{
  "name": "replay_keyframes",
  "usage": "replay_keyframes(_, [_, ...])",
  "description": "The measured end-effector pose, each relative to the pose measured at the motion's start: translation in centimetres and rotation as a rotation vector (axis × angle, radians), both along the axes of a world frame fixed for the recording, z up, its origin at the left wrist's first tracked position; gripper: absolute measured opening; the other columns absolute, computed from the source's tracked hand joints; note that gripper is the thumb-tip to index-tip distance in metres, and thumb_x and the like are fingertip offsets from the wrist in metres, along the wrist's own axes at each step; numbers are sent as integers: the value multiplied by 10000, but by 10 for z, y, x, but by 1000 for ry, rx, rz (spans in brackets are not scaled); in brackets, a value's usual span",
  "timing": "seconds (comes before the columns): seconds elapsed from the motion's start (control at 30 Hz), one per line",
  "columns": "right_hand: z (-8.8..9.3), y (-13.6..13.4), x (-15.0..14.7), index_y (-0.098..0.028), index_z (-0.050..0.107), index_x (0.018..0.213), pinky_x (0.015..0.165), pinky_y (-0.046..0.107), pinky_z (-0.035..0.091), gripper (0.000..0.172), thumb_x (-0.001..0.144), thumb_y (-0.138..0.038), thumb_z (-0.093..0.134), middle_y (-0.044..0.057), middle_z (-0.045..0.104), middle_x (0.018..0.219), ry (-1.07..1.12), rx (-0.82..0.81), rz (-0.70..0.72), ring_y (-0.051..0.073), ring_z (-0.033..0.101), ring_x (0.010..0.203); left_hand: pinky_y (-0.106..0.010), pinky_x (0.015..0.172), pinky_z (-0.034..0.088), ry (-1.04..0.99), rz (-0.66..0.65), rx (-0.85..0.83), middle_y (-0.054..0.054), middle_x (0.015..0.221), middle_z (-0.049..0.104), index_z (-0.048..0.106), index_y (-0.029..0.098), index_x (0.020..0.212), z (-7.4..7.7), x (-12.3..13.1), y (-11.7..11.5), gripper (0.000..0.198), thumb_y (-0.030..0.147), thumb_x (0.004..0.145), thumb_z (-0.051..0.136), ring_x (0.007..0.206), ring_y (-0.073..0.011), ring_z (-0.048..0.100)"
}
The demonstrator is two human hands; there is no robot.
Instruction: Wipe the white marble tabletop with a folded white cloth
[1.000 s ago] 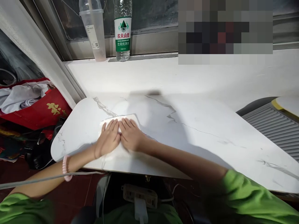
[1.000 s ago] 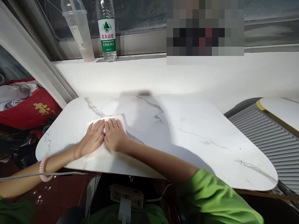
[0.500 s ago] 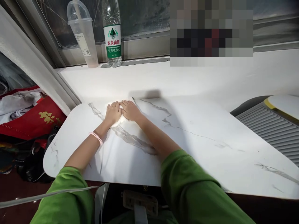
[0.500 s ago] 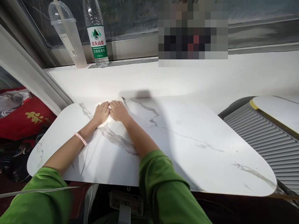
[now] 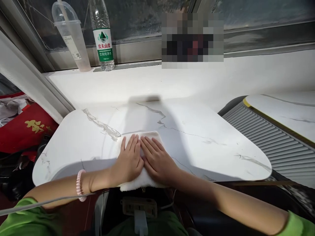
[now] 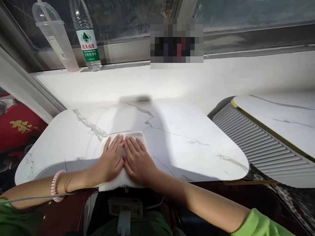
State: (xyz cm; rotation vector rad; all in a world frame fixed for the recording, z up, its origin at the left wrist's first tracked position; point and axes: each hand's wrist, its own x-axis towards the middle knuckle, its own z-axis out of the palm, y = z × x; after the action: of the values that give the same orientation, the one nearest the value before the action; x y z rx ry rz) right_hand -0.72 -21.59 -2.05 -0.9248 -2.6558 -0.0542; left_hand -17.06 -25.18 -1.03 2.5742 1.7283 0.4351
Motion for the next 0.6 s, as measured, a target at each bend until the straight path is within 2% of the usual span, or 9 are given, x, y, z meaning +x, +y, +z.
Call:
replay_keyframes(0.07, [0,5,1,-23,455,1436,1176,496,298,573,929,-255,326,184,421,1508,-6,-19,-22,275,333,1439,-558,1202,158,-5,-9,-26,-206,1537,369,349,72,1455,1,2,7,586,194,881,355,1486,-283,216])
replay_keyframes(0.17, [2,36,-8,-8,456,1427,1181,464,284,570,921,-238,328,182,448,1495,-13,-78,-77,265,372,1414,-541,1202,162,12,3,-72,-213,1536,367,361,37,1443,4,-3,39,569,205,901,322,1479,-283,238])
replay_keyframes(0.3, [8,100,-27,11,433,1429,1182,432,250,562,933,-216,297,184,439,1504,-15,-130,-123,263,375,1403,-518,1200,167,36,66,-90,-214,1528,379,362,12,1432,8,-15,104,542,196,929,280,1461,-279,280])
replay_keyframes(0.47, [11,173,-46,21,418,1430,1164,416,235,552,943,-201,282,190,433,1506,-13,-105,-137,277,380,1390,-481,1198,185,20,137,-74,-173,1520,407,394,57,1403,11,-25,181,498,159,928,285,1437,-241,324])
replay_keyframes(0.53, [11,189,-51,16,407,1439,1166,408,224,553,943,-189,275,180,422,1516,-5,-125,-181,268,362,1405,-465,1199,186,19,156,-93,-156,1523,409,408,71,1393,13,-26,198,483,152,935,276,1435,-225,328])
replay_keyframes(0.6, [10,196,-54,-3,400,1450,1176,403,208,553,944,-181,265,157,410,1530,14,-154,-214,250,342,1421,-451,1202,180,30,167,-108,-150,1529,402,415,72,1390,14,-26,206,474,156,948,267,1434,-220,328])
